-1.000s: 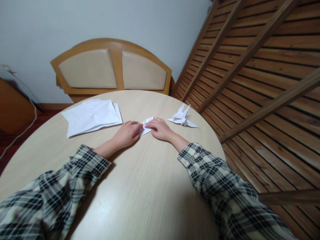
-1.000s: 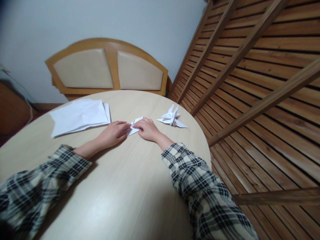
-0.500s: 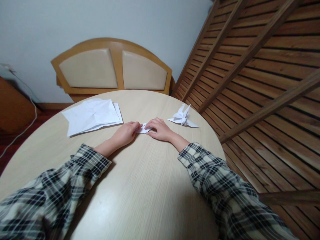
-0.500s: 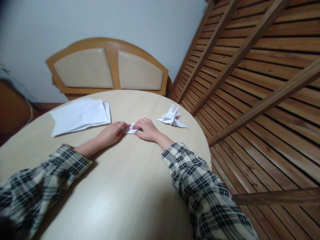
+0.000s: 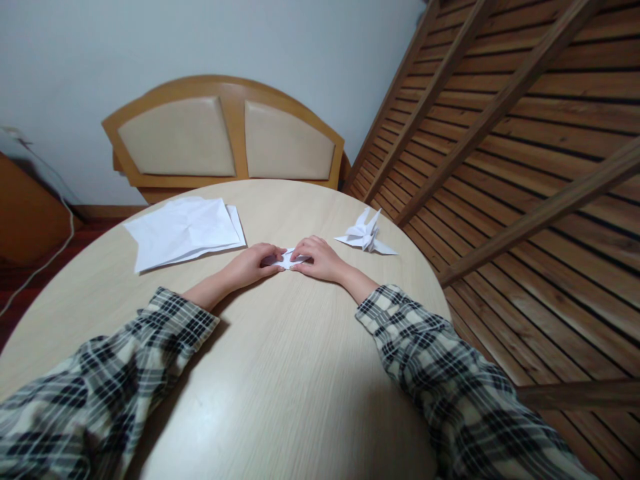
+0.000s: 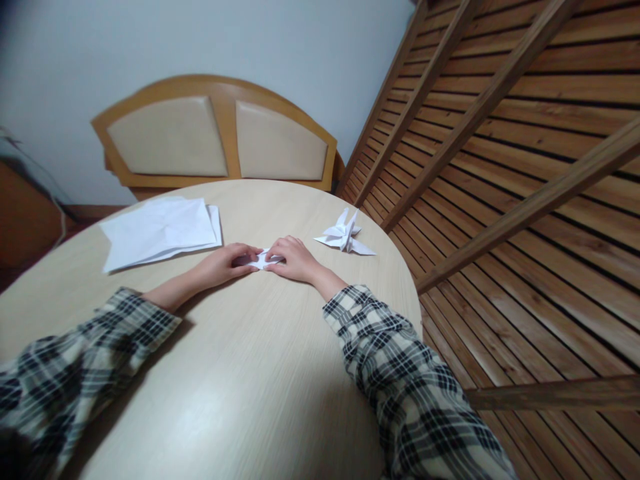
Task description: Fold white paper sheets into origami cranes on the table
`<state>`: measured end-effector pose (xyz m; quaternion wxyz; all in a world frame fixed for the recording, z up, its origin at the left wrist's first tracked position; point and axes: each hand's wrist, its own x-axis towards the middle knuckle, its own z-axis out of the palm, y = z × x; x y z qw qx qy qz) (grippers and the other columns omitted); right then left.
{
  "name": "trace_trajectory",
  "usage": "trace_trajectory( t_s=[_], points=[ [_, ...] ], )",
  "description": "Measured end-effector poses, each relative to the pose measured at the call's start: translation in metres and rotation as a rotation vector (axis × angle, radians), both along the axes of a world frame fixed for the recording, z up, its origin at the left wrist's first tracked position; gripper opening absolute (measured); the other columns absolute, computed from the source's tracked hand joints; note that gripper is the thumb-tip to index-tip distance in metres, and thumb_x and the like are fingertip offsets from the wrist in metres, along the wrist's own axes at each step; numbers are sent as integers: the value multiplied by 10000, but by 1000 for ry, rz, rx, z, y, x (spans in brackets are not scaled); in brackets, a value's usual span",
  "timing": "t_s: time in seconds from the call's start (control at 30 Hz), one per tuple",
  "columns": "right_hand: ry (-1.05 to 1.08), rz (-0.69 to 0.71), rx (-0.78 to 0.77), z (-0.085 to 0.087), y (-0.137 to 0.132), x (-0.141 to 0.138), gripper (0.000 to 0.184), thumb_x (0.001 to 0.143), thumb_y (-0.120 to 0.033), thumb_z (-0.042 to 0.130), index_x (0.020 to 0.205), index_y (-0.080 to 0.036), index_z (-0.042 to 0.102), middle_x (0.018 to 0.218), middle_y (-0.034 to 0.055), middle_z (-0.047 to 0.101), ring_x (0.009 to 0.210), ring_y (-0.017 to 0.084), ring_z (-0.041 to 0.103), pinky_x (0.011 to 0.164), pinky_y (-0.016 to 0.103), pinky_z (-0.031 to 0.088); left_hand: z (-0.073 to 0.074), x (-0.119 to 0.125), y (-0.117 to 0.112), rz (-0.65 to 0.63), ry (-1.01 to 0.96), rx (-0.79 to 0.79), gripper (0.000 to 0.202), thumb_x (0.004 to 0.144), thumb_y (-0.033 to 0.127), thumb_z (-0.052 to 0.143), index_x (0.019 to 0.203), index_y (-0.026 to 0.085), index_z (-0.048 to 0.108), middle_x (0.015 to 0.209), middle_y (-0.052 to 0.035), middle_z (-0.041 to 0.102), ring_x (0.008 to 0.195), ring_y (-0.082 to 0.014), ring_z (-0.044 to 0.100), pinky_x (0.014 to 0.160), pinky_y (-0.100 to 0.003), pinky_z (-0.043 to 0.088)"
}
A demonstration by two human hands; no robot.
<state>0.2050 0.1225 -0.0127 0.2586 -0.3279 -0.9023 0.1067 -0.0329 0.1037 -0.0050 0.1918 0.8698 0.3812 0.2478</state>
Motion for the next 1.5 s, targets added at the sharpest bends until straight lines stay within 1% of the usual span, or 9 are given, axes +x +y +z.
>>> trace_trajectory(
  t_s=[0.2, 0.4, 0.53, 0.7, 0.8, 1.03, 1.27, 1.4, 1.5],
  points=[
    [-4, 7, -9, -1, 2, 1, 160, 829, -342, 732, 948, -236, 714, 1008, 39, 661, 1004, 209, 545, 931, 362, 371, -2, -1, 1, -35, 18, 54, 160, 916, 327, 581, 977, 195, 648, 1168, -106, 710, 1056, -232, 648, 933, -411, 498],
    [18, -1, -22, -2, 4, 0, 139, 860, -349, 708, 904, -217, 700, 970, 40, 670, 980, 202, 556, 908, 348, 382, -2, -1, 2, -36, 12, 50, 203, 958, 341, 517, 947, 186, 648, 1104, -107, 721, 1021, -227, 656, 916, -391, 504],
    [18, -11, -23, -1, 4, -1, 102, 899, -307, 659, 876, -213, 690, 944, 37, 681, 958, 193, 561, 903, 346, 382, -2, 0, 2, 0, 35, 53, 215, 965, 328, 486, 1000, 186, 644, 1091, -105, 720, 1005, -227, 659, 903, -391, 510],
    [24, -50, -21, -4, 6, -2, 89, 905, -274, 638, 875, -202, 683, 933, 44, 673, 935, 190, 560, 870, 337, 395, -1, 2, 0, 64, 38, 31, 163, 933, 275, 507, 1026, 184, 605, 1041, -103, 719, 929, -225, 673, 811, -368, 528],
    [42, -84, -23, -4, 6, -3, 89, 905, -256, 634, 852, -198, 675, 911, 45, 662, 913, 188, 561, 856, 333, 405, 1, 2, -1, 80, 26, 15, 143, 917, 246, 507, 1020, 186, 587, 1051, -106, 719, 918, -225, 674, 785, -363, 529],
    [16, -171, 16, -3, 4, -6, 117, 906, -254, 619, 822, -193, 673, 869, 45, 645, 880, 192, 554, 843, 337, 400, 1, 2, -2, 63, -3, 13, 127, 895, 188, 483, 993, 194, 564, 1115, -104, 713, 976, -220, 666, 819, -361, 525],
    [-50, -302, -16, -4, 5, -3, 115, 891, -299, 642, 823, -210, 668, 915, 52, 628, 928, 217, 526, 838, 352, 365, -3, 0, 3, 28, 54, 86, 251, 878, 109, 481, 1062, 193, 629, 1062, -87, 719, 966, -210, 655, 873, -378, 519],
    [-67, -316, -30, 0, 1, -4, 90, 885, -300, 655, 867, -211, 650, 952, 53, 628, 961, 225, 517, 849, 352, 353, -6, -1, 5, -16, 35, 114, 306, 894, 106, 479, 1136, 186, 649, 1085, -94, 725, 992, -210, 652, 906, -388, 515],
    [-72, -310, -38, 2, -1, -4, 73, 894, -280, 638, 926, -216, 649, 984, 50, 634, 990, 230, 516, 861, 354, 348, -7, -1, 6, -34, 17, 115, 300, 888, 102, 481, 1109, 186, 666, 1072, -88, 732, 993, -211, 657, 911, -389, 517]
  ],
)
